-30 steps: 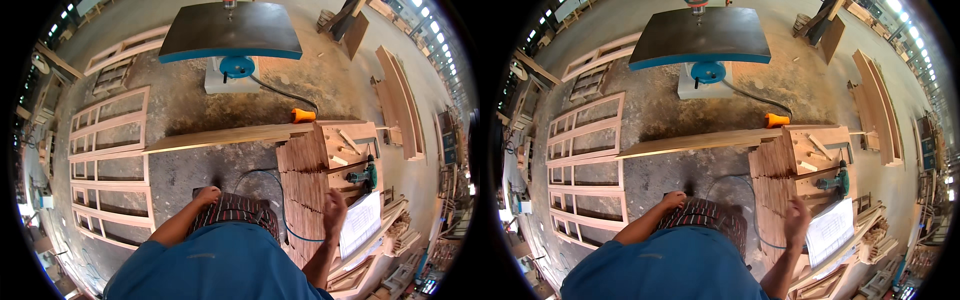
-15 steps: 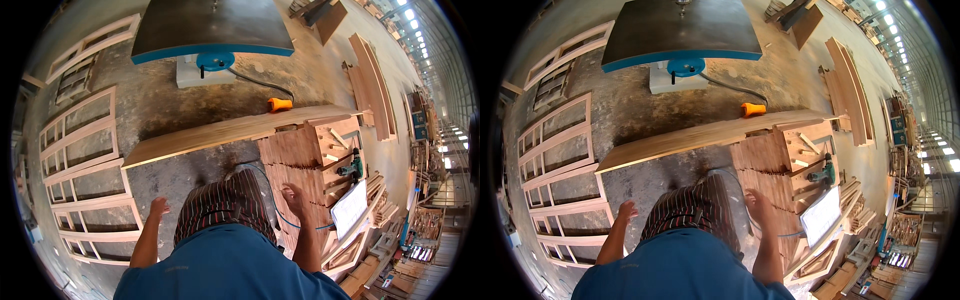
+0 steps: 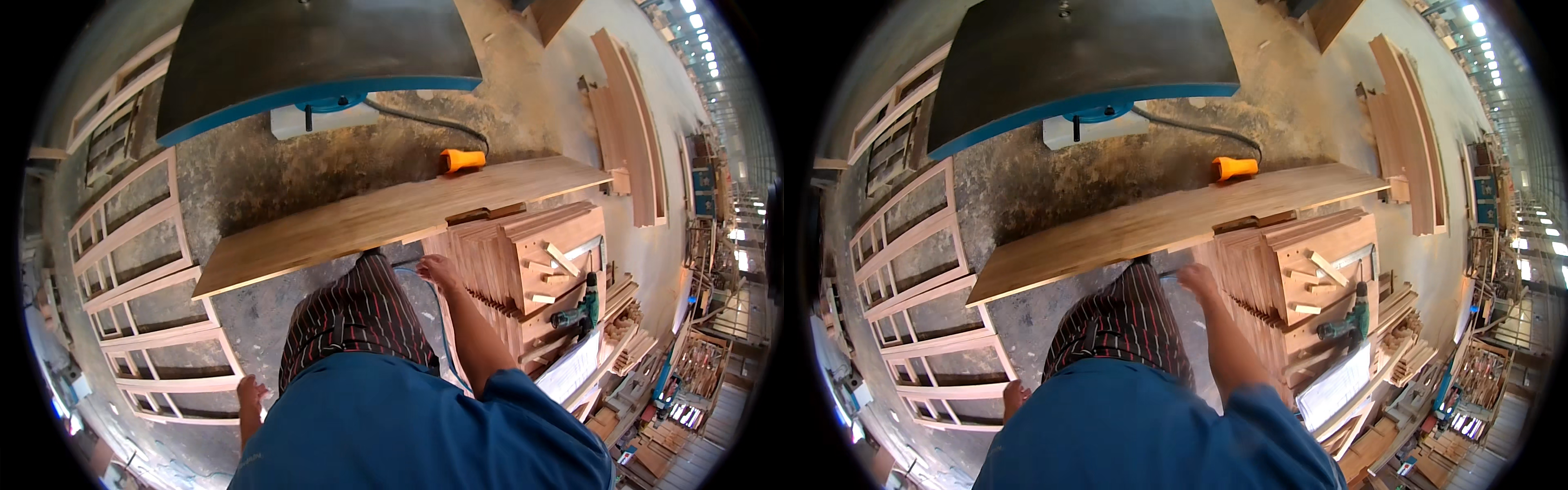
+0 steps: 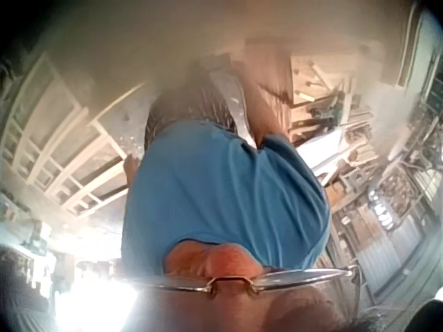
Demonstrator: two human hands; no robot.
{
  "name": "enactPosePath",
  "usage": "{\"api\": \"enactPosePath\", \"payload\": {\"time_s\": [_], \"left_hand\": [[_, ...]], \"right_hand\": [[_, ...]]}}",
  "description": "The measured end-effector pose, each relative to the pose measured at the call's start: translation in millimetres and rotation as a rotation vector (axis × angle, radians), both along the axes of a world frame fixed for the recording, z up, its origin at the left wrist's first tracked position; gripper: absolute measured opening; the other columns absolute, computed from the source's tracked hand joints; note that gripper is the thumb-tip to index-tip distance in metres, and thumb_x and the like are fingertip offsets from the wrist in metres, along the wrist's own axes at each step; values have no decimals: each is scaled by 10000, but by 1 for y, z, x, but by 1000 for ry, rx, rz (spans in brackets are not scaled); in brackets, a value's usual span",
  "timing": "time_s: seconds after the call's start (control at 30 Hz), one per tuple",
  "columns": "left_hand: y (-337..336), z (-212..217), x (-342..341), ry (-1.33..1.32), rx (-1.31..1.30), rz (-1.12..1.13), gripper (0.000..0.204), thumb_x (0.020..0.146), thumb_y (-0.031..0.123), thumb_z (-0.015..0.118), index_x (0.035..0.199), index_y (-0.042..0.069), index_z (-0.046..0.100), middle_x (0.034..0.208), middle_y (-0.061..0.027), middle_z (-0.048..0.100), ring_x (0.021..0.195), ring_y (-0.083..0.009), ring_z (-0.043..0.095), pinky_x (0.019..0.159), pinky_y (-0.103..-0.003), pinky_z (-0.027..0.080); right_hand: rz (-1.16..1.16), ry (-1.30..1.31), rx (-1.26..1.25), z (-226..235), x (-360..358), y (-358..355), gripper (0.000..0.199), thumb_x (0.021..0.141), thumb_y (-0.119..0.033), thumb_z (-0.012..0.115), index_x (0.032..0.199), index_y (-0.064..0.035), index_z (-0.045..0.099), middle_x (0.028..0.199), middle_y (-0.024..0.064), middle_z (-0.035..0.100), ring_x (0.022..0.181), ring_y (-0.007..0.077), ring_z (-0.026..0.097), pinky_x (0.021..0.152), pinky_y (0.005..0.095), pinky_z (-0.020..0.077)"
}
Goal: The person marks a wood lattice on the floor with a pen, picks up a schematic and a large wooden board, then places the board on a machine and secures a small wood piece onto it with a hammer and a measuring tool.
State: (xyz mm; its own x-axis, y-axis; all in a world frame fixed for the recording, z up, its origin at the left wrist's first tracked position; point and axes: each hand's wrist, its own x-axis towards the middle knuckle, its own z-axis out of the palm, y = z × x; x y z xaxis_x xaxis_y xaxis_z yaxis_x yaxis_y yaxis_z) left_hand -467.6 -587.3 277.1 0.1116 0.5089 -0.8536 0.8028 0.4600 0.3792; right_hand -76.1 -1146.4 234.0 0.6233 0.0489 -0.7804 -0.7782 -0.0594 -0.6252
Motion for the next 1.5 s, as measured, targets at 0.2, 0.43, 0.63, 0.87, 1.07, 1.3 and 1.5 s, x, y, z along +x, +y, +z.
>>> {"api": "enactPosePath", "payload": {"time_s": [0.2, 0.43, 0.63, 0.87, 1.07, 1.3, 1.5], "left_hand": [[-64, 13, 97, 126, 226, -523, 276, 841, 135, 648, 1085, 7, 663, 915, -106, 693, 863, -200, 658, 773, -336, 532], [-112, -53, 312, 6, 391, -1329, 496, 809, 198, 715, 1238, -19, 594, 1236, -237, 620, 1158, -402, 583, 991, -452, 465], [-159, -132, 407, -137, 395, -1730, 624, 713, 182, 807, 1259, 0, 566, 1203, -198, 603, 1155, -387, 557, 999, -476, 440], [-169, -179, 420, -92, 309, -1935, 681, 683, 183, 844, 1285, 38, 561, 1199, -155, 601, 1160, -343, 547, 1037, -510, 386], [-158, -206, 423, -210, 387, -1935, 566, 657, 178, 850, 1143, 46, 591, 1089, -181, 601, 1049, -374, 567, 922, -502, 435], [-169, -193, 459, -201, 293, -2067, 482, 684, 148, 818, 1086, 43, 573, 1062, -202, 602, 992, -400, 587, 864, -513, 461], [-178, -241, 407, -49, 358, -2130, 427, 765, 132, 741, 1134, 20, 558, 1018, -225, 641, 970, -395, 631, 804, -509, 525]], "right_hand": [[-278, 277, 45, -110, -1, -26, 282, 929, -210, 619, 1114, 3, 604, 1018, 143, 673, 878, 233, 677, 729, 329, 576], [-613, 422, 3, -184, 20, -20, 561, 922, -345, 657, 1346, -20, 484, 1405, 166, 507, 1314, 295, 468, 1067, 422, 384], [-917, 365, 58, -204, 69, -7, 529, 902, -335, 681, 1327, -98, 475, 1353, 54, 428, 1258, 246, 334, 1016, 426, 179], [-1229, 356, 55, -243, 77, -6, 330, 861, -129, 710, 1148, -189, 559, 976, -9, 590, 876, 175, 549, 713, 429, 468], [-1213, 384, 17, -241, 80, -7, 366, 850, -122, 719, 1174, -181, 560, 1037, 5, 616, 958, 196, 582, 779, 468, 492], [-1171, 338, -163, -244, 78, -2, 407, 836, -143, 725, 1198, -158, 539, 1056, 19, 619, 959, 207, 603, 747, 438, 509], [-1112, 240, -139, -232, 83, 10, 440, 835, -168, 717, 1218, -98, 511, 1064, 51, 622, 901, 206, 631, 683, 365, 520]]}}
